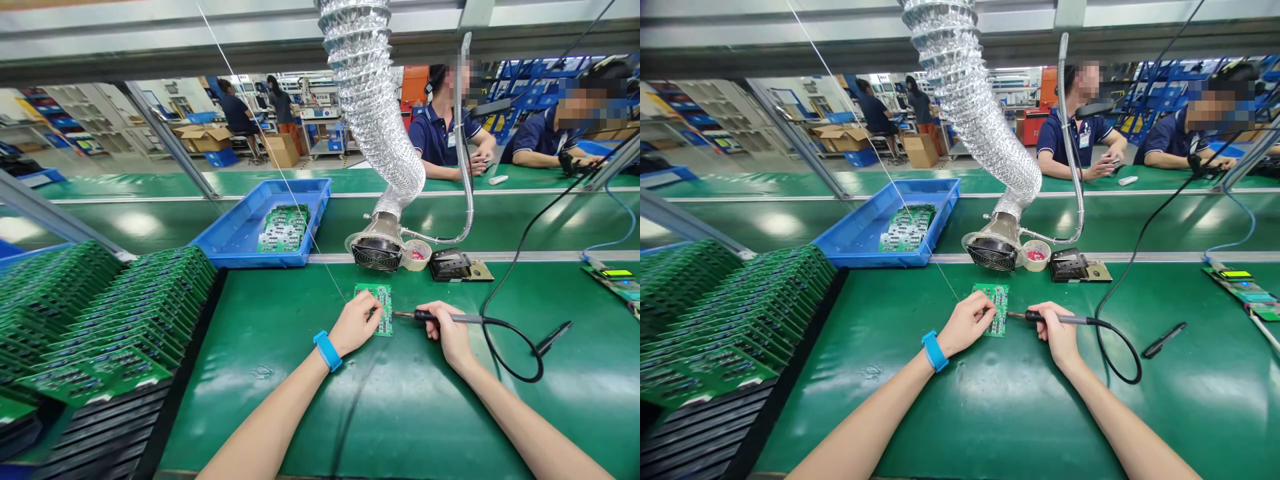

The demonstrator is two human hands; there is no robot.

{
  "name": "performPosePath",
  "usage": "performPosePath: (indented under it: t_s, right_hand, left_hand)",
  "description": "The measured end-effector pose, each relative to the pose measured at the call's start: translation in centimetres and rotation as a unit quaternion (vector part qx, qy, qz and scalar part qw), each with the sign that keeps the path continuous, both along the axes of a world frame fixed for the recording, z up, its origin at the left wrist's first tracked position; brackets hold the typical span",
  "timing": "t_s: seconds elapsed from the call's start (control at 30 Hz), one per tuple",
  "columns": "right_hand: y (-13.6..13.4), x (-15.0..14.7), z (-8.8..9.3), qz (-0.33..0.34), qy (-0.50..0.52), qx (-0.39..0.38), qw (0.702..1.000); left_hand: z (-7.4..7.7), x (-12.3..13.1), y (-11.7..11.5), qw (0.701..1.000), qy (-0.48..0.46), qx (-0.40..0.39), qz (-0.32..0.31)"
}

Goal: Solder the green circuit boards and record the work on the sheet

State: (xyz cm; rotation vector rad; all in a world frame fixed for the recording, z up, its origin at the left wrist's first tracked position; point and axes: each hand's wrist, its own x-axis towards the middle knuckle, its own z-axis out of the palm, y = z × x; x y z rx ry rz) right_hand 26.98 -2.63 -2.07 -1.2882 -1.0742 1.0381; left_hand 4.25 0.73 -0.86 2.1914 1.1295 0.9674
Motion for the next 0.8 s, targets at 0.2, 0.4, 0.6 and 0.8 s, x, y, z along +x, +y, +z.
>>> performPosePath:
  t_s: [0.2,0.4,0.6,0.8]
  right_hand:
    - [-0.2,-0.1,0.3,-0.020,-0.023,0.008,0.999]
    - [-0.3,-0.1,0.5,-0.003,-0.045,-0.005,0.999]
    - [-0.5,-0.1,0.6,-0.011,-0.050,0.015,0.999]
    - [-0.5,-0.2,0.6,0.025,-0.054,0.010,0.998]
  left_hand:
    - [0.1,-0.1,0.1,0.998,-0.041,-0.018,0.041]
    - [0.4,-0.2,0.2,0.997,-0.042,0.026,0.054]
    - [2.5,-2.0,0.1,0.984,0.003,0.122,0.131]
    - [2.7,-2.2,-0.4,0.966,0.071,0.156,0.195]
